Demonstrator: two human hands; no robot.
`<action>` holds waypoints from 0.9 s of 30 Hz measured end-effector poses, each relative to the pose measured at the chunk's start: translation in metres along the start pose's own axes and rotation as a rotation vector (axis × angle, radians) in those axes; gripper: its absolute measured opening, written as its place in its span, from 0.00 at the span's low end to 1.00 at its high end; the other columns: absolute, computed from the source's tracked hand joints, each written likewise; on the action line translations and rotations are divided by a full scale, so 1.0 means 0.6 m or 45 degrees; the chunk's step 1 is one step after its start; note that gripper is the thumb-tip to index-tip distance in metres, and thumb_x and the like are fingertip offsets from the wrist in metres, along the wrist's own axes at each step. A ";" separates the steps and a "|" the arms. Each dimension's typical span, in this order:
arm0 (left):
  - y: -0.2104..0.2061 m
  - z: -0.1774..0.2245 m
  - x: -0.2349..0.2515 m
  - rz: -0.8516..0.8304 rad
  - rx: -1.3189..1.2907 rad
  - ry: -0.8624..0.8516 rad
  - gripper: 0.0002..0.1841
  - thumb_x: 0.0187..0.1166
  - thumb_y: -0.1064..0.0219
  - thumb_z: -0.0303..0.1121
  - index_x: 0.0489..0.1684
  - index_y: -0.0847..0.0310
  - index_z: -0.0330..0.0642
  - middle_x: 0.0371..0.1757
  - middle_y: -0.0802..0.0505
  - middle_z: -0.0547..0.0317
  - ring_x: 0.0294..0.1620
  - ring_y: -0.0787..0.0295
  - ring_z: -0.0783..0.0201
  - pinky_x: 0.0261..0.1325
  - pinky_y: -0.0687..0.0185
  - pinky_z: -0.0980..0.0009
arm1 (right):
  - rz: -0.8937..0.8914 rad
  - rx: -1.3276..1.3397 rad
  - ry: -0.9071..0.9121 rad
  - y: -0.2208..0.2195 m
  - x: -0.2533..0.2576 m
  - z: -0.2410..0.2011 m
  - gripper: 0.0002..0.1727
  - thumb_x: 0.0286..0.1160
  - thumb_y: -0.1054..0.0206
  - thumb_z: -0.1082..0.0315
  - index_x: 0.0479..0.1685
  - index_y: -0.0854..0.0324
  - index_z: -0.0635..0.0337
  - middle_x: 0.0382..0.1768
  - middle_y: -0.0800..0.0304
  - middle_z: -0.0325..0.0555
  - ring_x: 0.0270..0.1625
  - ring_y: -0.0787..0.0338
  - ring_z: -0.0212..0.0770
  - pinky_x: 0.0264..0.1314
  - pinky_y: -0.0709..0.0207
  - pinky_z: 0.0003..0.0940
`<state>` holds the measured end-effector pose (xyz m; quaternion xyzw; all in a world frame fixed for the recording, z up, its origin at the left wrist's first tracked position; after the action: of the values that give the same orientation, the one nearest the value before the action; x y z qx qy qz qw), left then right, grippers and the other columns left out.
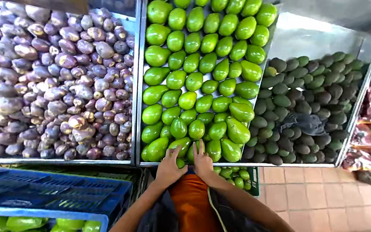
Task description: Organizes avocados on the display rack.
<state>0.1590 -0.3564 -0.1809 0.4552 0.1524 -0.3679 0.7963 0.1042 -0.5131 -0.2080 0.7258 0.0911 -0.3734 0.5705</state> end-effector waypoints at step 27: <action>0.063 -0.031 0.021 0.104 -0.536 0.137 0.31 0.77 0.31 0.54 0.81 0.23 0.60 0.81 0.20 0.58 0.81 0.24 0.54 0.78 0.24 0.43 | 0.118 0.454 0.016 -0.013 -0.038 0.066 0.67 0.60 0.18 0.52 0.98 0.66 0.45 0.96 0.70 0.57 0.60 0.09 0.60 0.57 0.12 0.54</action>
<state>0.1967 -0.3344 -0.1749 0.3036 0.2495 -0.2705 0.8789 0.0665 -0.5392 -0.2018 0.8212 -0.0064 -0.3525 0.4486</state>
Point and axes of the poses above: each hand's wrist, its own x-axis towards the middle knuckle, its own y-axis out of the back of the hand, z = x × y, the point moved 8 cm from there along x, towards the middle knuckle
